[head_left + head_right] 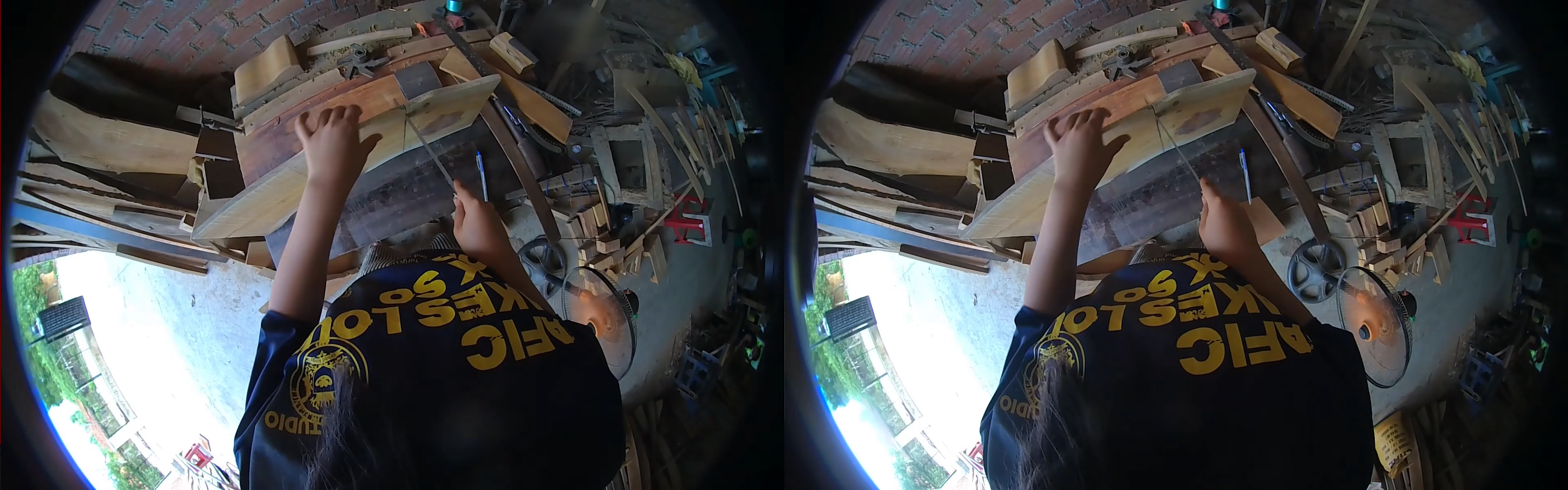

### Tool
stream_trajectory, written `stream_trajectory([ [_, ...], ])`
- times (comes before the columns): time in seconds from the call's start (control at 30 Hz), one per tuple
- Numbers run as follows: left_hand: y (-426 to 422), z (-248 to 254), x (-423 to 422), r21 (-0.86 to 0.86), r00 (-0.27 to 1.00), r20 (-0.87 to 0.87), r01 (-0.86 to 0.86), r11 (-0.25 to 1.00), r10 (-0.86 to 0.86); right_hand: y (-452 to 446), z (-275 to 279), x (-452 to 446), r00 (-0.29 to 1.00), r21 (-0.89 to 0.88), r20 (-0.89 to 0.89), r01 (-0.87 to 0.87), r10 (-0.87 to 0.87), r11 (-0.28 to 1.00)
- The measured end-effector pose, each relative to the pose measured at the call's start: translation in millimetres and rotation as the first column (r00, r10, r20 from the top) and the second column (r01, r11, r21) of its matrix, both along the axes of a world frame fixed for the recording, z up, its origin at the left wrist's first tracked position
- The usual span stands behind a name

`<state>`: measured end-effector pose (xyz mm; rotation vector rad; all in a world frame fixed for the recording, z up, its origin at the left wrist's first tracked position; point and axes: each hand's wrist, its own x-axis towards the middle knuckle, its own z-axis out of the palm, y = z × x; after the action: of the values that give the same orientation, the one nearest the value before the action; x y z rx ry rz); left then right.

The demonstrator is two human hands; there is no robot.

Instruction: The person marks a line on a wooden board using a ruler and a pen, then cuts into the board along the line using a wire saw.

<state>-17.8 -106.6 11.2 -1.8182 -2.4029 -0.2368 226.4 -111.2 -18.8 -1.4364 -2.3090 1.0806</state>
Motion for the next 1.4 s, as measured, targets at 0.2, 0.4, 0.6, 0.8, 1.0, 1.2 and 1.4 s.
stream_trajectory([
  [0.2,35.1,-9.9,4.9,-0.359,0.999,0.028,-0.022,0.933,0.034,1.3,3.6,0.3,1.000,0.031,-0.022,0.013,-0.013,0.999],
  [0.4,31.9,-15.4,7.9,-0.336,0.998,0.005,-0.060,0.940,0.066,15.4,1.7,-8.7,0.999,0.085,-0.043,0.013,-0.010,0.996],
  [0.6,26.8,-17.7,11.9,-0.278,0.998,0.003,-0.057,0.959,0.061,35.1,-8.8,-43.5,0.999,0.133,-0.026,-0.016,0.020,0.991],
  [0.8,30.1,-15.9,10.4,-0.247,0.998,-0.026,-0.057,0.967,0.052,46.5,-31.9,-53.9,0.992,0.179,-0.128,0.003,0.020,0.984],
  [1.0,32.6,-14.7,16.1,-0.290,0.993,-0.075,-0.110,0.951,0.092,30.0,-50.7,-45.4,0.977,0.147,-0.215,0.015,0.017,0.989],
  [1.2,26.8,-15.0,22.1,-0.276,0.993,-0.062,-0.117,0.954,0.104,10.1,-42.8,-16.4,0.949,0.076,-0.316,0.050,-0.023,0.996],
  [1.4,23.8,-14.2,27.4,-0.280,0.991,-0.068,-0.133,0.951,0.118,2.9,-0.6,-7.9,0.996,0.063,-0.094,0.006,0.000,0.998],
])
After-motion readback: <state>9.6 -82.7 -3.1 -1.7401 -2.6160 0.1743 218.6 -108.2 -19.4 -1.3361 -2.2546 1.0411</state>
